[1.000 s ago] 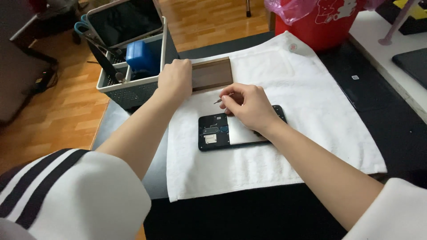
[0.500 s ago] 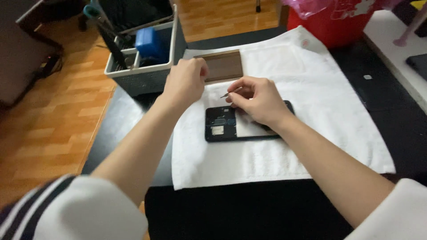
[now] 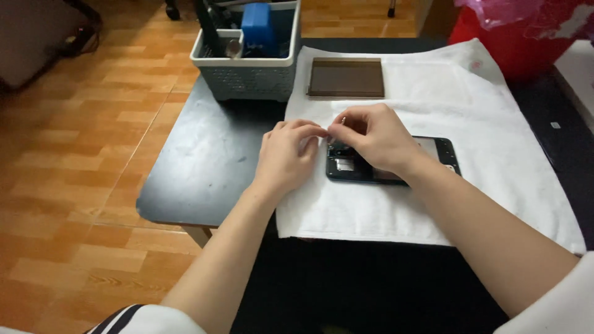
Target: Disassembling a smartphone using a precision tool to remove internal components on a workspace.
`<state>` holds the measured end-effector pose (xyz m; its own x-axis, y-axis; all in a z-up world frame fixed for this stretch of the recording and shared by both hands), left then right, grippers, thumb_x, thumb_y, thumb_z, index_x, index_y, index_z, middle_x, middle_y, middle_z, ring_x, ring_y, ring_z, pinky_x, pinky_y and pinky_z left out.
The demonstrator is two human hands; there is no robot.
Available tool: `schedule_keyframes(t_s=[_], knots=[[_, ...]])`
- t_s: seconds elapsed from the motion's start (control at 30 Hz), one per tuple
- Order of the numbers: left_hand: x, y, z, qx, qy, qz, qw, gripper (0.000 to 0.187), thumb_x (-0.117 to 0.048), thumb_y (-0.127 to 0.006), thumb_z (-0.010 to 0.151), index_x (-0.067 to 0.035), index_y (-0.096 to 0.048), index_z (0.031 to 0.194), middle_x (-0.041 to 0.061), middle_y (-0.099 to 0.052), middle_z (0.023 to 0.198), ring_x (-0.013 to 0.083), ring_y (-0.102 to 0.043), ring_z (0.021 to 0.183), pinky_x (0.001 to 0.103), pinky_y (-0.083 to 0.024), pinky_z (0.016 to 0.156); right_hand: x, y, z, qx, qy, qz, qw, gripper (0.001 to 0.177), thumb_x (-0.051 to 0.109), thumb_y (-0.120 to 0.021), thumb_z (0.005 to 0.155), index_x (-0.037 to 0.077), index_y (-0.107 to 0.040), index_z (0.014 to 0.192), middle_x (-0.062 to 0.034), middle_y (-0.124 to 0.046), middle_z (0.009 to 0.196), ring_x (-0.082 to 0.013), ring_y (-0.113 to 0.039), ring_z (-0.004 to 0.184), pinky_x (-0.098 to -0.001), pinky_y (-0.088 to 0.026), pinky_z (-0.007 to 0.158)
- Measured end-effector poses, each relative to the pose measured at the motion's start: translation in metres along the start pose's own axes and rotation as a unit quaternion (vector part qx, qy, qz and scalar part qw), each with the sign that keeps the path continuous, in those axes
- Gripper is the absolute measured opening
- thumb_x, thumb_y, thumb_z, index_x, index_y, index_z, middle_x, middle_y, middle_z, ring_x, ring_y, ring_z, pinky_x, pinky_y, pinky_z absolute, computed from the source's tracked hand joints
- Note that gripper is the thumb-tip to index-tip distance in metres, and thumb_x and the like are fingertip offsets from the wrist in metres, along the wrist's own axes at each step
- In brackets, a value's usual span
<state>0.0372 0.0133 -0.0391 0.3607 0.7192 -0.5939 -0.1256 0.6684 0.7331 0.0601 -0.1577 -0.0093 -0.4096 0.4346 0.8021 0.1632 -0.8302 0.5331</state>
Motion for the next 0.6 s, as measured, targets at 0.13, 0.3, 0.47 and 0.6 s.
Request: schedule_keyframes(t_s=[0.13,0.3,0.47,0.6], knots=[[-0.0027,0.0020,-0.0029,0.009,0.011,-0.006,1.000,0.024,-0.026,-0.060,0.095,-0.027,-0.077,0.113,-0.005,-0.071,0.120,0.0229,-0.058,0.123,0.049,-0.034,0.111,-0.0063,-0.0008,0.0044,-0.028,0.035,-0.060,0.997,0.012,0.021,-0.068,0.101,0.012,-0.074,0.096,-0.0044,-0.072,0.070,-0.0156,-0.064,0.064,-0.0303,-0.052,0.065],[-0.0015,-0.0005,-0.0019,0.028,0.021,0.009,0.999,0.026,-0.028,-0.059,0.095,-0.031,-0.076,0.116,-0.006,-0.069,0.123,0.0228,-0.055,0.127,0.052,-0.029,0.114,-0.0030,-0.0013,0.0011,-0.052,0.070,-0.078,0.993,0.022,0.030,-0.070,0.104,0.011,-0.072,0.092,-0.0042,-0.071,0.068,-0.0174,-0.065,0.063,-0.0280,-0.051,0.063],[-0.0041,0.0007,-0.0024,0.026,0.030,-0.002,0.999,0.025,-0.026,-0.062,0.094,-0.028,-0.077,0.114,-0.005,-0.070,0.122,0.0214,-0.056,0.126,0.052,-0.028,0.113,-0.0080,-0.0013,0.0004,-0.055,0.069,-0.054,0.995,0.032,0.035,-0.073,0.102,0.010,-0.067,0.084,-0.0053,-0.065,0.061,-0.0160,-0.059,0.058,-0.0277,-0.047,0.059],[-0.0045,0.0023,-0.0024,0.021,0.033,-0.010,0.999,0.024,-0.026,-0.062,0.094,-0.026,-0.077,0.113,-0.004,-0.070,0.120,0.0202,-0.057,0.126,0.051,-0.028,0.113,-0.0064,-0.0029,0.0005,-0.053,0.072,-0.050,0.995,0.034,0.035,-0.074,0.101,0.009,-0.065,0.081,-0.0058,-0.062,0.057,-0.0163,-0.057,0.055,-0.0276,-0.046,0.057]])
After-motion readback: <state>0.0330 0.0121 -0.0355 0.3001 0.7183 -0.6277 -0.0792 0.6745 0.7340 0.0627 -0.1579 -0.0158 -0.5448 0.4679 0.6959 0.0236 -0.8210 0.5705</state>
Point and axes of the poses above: each hand's wrist, its own z-axis towards the middle knuckle, its own y-axis out of the back of the hand, x = y × z, the point moved 5 cm from there along z, towards the middle knuckle
